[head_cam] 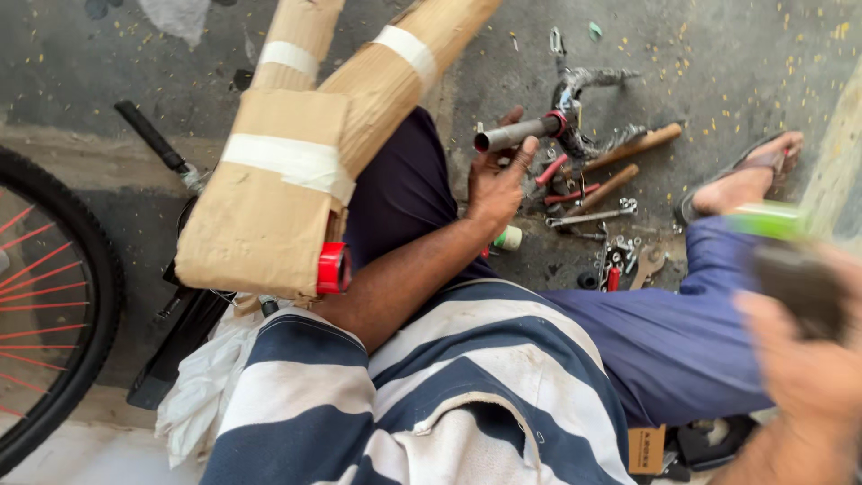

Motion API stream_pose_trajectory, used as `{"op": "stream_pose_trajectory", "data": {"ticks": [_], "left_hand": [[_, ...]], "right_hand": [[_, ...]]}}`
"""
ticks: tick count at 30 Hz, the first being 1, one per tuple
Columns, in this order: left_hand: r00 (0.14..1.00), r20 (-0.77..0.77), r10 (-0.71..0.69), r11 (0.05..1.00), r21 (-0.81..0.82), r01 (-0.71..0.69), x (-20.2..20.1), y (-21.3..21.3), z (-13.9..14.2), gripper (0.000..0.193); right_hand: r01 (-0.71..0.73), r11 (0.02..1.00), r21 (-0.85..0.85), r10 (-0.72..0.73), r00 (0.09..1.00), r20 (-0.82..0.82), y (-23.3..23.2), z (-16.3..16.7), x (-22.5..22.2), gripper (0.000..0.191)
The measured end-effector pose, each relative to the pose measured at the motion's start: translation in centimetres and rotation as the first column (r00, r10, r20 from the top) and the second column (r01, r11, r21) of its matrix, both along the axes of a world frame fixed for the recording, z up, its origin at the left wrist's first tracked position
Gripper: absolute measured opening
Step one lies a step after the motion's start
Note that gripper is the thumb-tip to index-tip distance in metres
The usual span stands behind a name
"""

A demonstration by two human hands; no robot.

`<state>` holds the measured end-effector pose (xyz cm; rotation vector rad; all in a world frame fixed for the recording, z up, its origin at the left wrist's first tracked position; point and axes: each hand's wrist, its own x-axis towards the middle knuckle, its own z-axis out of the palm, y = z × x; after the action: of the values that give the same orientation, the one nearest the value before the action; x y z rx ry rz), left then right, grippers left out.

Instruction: The person sits on the floor with a cardboard-wrapped bicycle frame across their lap and fits a metal tube into the frame's head tube. They tap and press the tube into place by hand, apply liquid from a bottle onto the joint, reposition the frame, and finally squeeze the fitted part with red pliers.

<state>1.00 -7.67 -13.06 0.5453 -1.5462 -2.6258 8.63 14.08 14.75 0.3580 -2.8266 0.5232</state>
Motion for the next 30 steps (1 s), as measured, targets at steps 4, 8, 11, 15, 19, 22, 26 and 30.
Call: {"op": "stream_pose_trajectory", "data": {"ticks": [4,8,11,15,19,22,26,30], "left_hand": [[0.998,0.060,-0.016,0.999,-0.043,0.019,-0.3,-0.1,0.0,0.054],[0.998,0.064,-0.023,1.000,0.014,0.022,-0.3,0.2,-0.2,0.053],[1.000,-0.003,0.011,0.977,0.214,-0.010,-0.4,0.6,-0.5,0.051],[1.000,-0.019,-0.006,0.945,0.326,0.012,-0.2,0.6,-0.6,0.052],[0.997,0.030,-0.072,0.943,0.327,0.058,0.1,0.4,-0.4,0.052],[0.998,0.017,-0.056,0.939,0.342,0.047,0.0,0.3,-0.3,0.052],[0.997,0.067,-0.027,0.949,0.314,0.005,-0.3,0.6,-0.3,0.051],[1.000,-0.013,0.027,0.949,0.315,-0.022,-0.5,0.6,-0.2,0.049]], "right_hand": [[-0.230,0.973,0.038,0.223,0.965,0.137,-6.4,-1.7,-5.0,0.057],[-0.327,0.929,0.175,0.317,0.945,0.087,-10.2,-3.0,-7.8,0.052],[-0.364,0.898,0.247,0.351,0.931,0.097,-11.1,-3.1,-8.9,0.051],[-0.381,0.895,0.232,0.351,0.923,0.159,-11.1,-3.2,-9.5,0.050],[-0.389,0.891,0.236,0.357,0.919,0.167,-11.0,-3.3,-9.6,0.047],[-0.394,0.888,0.238,0.358,0.916,0.182,-10.9,-3.1,-9.6,0.048],[-0.394,0.884,0.250,0.357,0.916,0.182,-11.0,-2.6,-9.4,0.051],[-0.391,0.882,0.263,0.349,0.917,0.195,-11.1,-2.5,-9.0,0.053]]}}
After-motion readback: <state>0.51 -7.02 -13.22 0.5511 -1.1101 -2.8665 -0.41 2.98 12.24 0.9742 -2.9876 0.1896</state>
